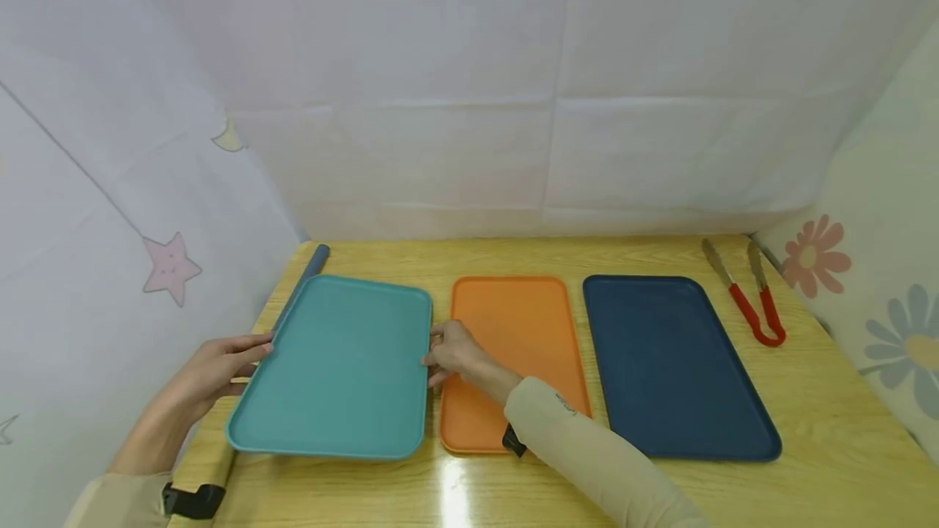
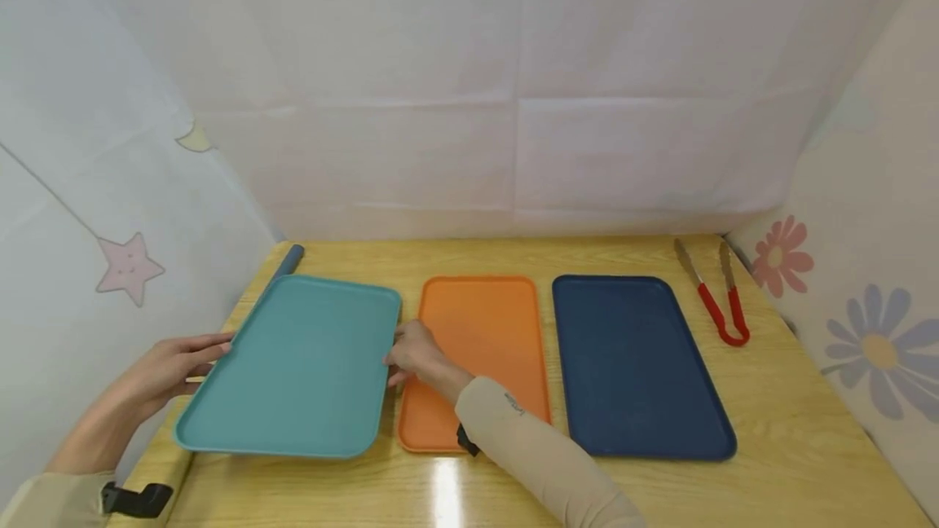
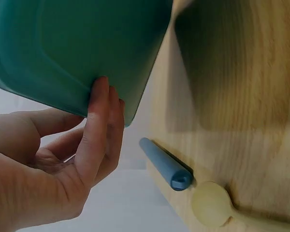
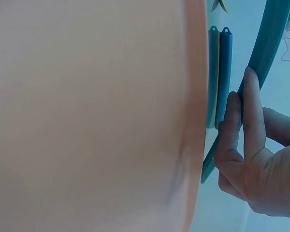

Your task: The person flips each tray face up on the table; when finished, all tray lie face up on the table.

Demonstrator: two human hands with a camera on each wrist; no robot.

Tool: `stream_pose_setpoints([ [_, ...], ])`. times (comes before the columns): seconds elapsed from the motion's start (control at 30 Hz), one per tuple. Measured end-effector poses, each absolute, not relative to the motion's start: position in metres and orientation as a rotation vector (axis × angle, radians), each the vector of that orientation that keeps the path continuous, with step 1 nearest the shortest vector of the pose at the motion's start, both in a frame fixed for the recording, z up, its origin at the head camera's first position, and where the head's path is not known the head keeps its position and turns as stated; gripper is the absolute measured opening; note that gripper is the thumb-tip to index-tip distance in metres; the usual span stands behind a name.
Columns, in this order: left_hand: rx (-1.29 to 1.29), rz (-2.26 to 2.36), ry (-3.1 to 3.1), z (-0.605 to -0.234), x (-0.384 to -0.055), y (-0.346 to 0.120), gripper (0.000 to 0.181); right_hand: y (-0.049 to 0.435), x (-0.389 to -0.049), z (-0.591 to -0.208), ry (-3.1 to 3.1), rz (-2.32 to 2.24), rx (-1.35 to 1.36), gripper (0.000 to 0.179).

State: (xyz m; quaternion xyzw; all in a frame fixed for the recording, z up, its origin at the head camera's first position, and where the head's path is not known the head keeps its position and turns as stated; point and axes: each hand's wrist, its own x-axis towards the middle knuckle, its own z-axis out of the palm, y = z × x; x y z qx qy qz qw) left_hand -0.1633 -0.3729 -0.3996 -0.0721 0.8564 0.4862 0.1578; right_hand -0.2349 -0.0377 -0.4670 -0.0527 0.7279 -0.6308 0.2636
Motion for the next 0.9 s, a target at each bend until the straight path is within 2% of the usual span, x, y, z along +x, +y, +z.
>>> stream_pose_setpoints([
  [0.5, -0.252, 1.169, 2.564, -0.435, -0.179, -0.377, 0.046, -0.049, -0.236, -0.473, 2.101, -1.683, -0.167, 0.066],
  [0.9, -0.226, 1.171, 2.644, -0.458, -0.189, -0.369, 0.047, -0.055, -0.242, -0.477, 2.184, -1.637, -0.166, 0.068],
])
